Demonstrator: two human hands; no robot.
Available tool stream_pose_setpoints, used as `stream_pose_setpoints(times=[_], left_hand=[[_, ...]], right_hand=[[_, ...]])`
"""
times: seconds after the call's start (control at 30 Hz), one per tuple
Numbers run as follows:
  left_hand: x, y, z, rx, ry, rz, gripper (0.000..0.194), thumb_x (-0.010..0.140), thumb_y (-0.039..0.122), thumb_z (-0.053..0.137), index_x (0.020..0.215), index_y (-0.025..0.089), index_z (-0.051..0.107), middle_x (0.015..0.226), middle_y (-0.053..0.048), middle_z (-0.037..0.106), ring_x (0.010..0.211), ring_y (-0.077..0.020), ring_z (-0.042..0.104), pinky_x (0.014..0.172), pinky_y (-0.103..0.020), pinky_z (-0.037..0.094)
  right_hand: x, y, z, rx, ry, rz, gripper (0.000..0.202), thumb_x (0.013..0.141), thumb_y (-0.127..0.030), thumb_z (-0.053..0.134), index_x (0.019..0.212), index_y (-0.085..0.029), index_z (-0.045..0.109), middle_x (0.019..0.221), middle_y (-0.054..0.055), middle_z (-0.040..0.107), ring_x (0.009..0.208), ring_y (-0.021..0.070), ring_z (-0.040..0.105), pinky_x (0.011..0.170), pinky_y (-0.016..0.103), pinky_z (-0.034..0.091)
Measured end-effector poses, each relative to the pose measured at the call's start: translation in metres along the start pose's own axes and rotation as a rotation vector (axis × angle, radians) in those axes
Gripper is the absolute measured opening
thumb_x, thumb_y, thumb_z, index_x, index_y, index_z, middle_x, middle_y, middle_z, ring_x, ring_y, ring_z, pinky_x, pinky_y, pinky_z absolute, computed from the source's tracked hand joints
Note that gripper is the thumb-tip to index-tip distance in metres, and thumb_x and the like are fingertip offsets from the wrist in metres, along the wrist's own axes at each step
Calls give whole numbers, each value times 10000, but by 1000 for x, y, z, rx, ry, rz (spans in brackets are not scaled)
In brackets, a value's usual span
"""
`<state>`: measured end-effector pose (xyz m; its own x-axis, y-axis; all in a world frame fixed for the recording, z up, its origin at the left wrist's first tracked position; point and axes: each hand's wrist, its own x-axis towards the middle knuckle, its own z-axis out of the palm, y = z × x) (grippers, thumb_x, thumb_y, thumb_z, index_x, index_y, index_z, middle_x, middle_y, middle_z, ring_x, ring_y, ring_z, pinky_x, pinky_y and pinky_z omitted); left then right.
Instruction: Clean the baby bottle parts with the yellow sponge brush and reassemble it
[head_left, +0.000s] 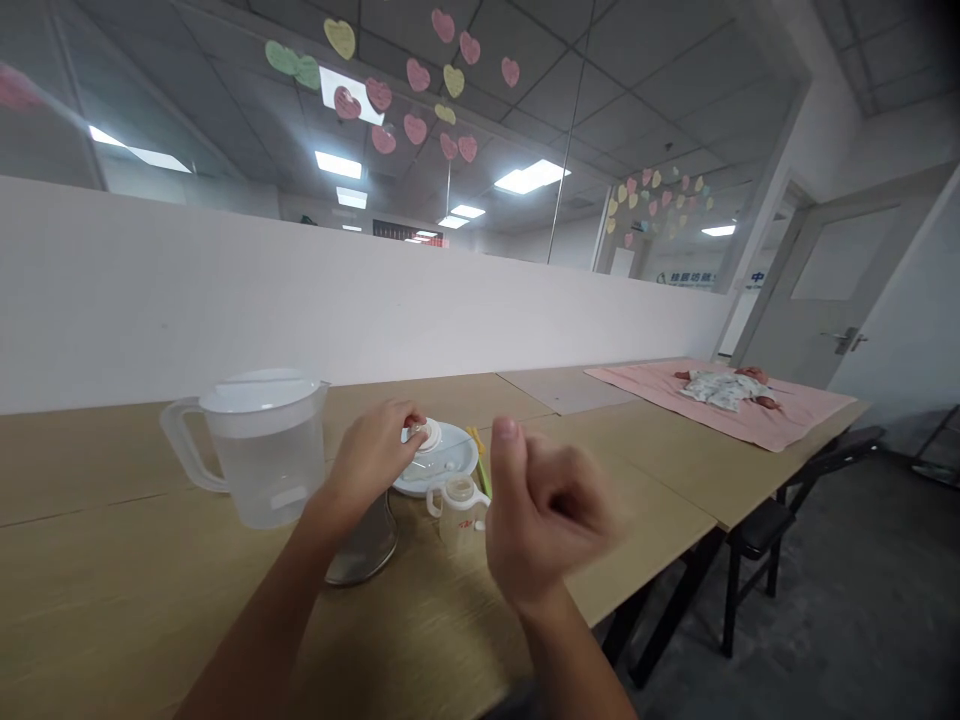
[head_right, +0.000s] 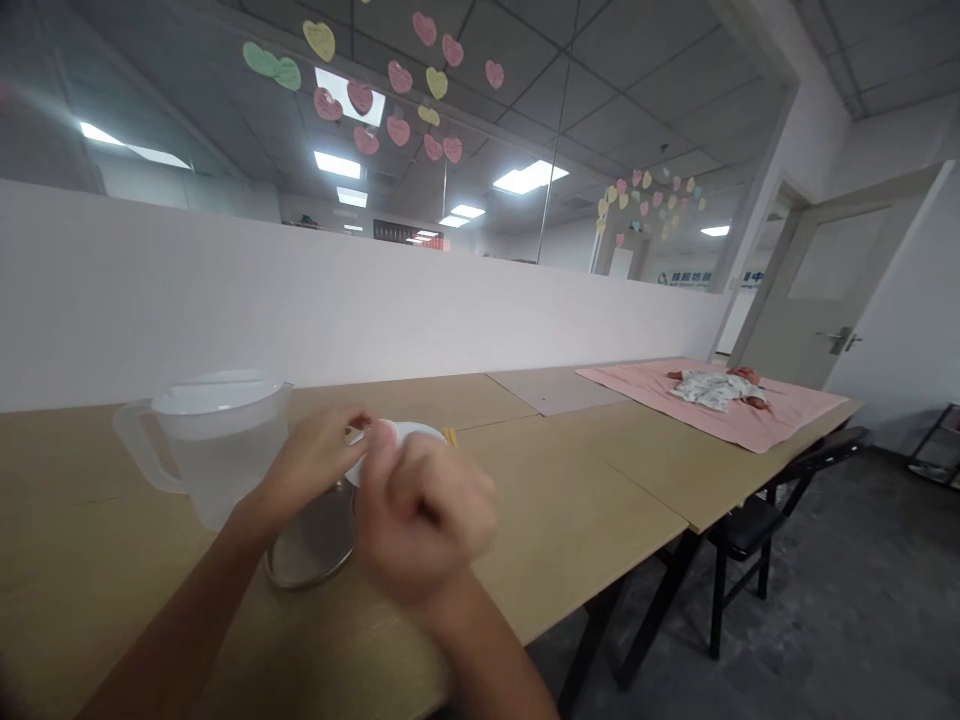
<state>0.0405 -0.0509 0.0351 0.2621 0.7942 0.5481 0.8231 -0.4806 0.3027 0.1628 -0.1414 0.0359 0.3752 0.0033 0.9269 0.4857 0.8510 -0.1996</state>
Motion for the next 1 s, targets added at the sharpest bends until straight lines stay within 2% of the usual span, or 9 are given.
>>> stream_pose_setpoints(times=[0.07,0.13,0.2,0.27,0.33,0.47,0.73,0.9,1.0], left_hand=[[1,-2,-2,-75,44,-22,172,771,298,511,829,175,617,912,-64,680,867,-224,622,778,-350,474],[2,-3,-2,-192,83,-30,166,759,308,531,818,178,615,906,-59,683,853,-212,631,780,-345,491],[2,-1,0,-347,100,-22,156,742,307,556,806,178,616,898,-50,686,838,-194,641,778,-328,508],[2,4,3,-507,88,-16,144,724,300,582,790,176,616,866,-39,689,806,-179,649,750,-305,524],[1,9,8,-619,76,-18,130,713,285,596,778,174,614,844,-34,687,783,-171,651,722,-292,533],[-1,18,19,-588,95,10,79,723,233,577,776,182,607,896,-33,666,828,-163,630,773,-299,515],[-4,35,29,-212,39,136,105,709,264,596,722,201,513,833,-12,615,799,-186,584,697,-297,455],[-2,38,30,-271,25,110,111,737,280,580,833,226,596,803,4,682,773,-185,626,696,-286,453],[0,33,32,-475,-27,85,181,750,344,574,861,218,641,774,-8,690,743,-181,639,673,-280,484]], right_hand=[[-6,48,9,-8,8,92,436,801,-186,565,500,-192,249,449,-89,245,400,31,247,409,184,257],[-20,93,17,3,-164,268,370,794,-306,582,512,-182,378,476,-71,345,442,45,322,439,188,304],[-36,125,22,124,-302,492,266,792,-422,561,716,-167,565,623,-20,525,548,79,451,496,198,384],[-52,141,26,337,-326,741,399,812,-537,470,933,-174,585,792,28,598,641,118,530,487,215,426],[-63,144,29,568,-344,928,494,794,-614,433,979,-178,573,843,44,609,648,137,557,457,229,444],[-68,136,32,888,-364,1126,514,758,-656,451,929,-183,558,642,-6,558,456,113,497,332,205,361],[-66,131,26,964,-196,1277,358,651,-519,623,669,-189,484,493,-65,430,351,44,297,294,153,164],[-64,137,19,1044,-233,1391,331,666,-496,588,627,-185,480,417,-81,366,312,26,165,311,160,82],[-61,143,12,1145,-304,1408,363,658,-537,567,598,-195,460,388,-81,348,304,31,151,315,163,92]])
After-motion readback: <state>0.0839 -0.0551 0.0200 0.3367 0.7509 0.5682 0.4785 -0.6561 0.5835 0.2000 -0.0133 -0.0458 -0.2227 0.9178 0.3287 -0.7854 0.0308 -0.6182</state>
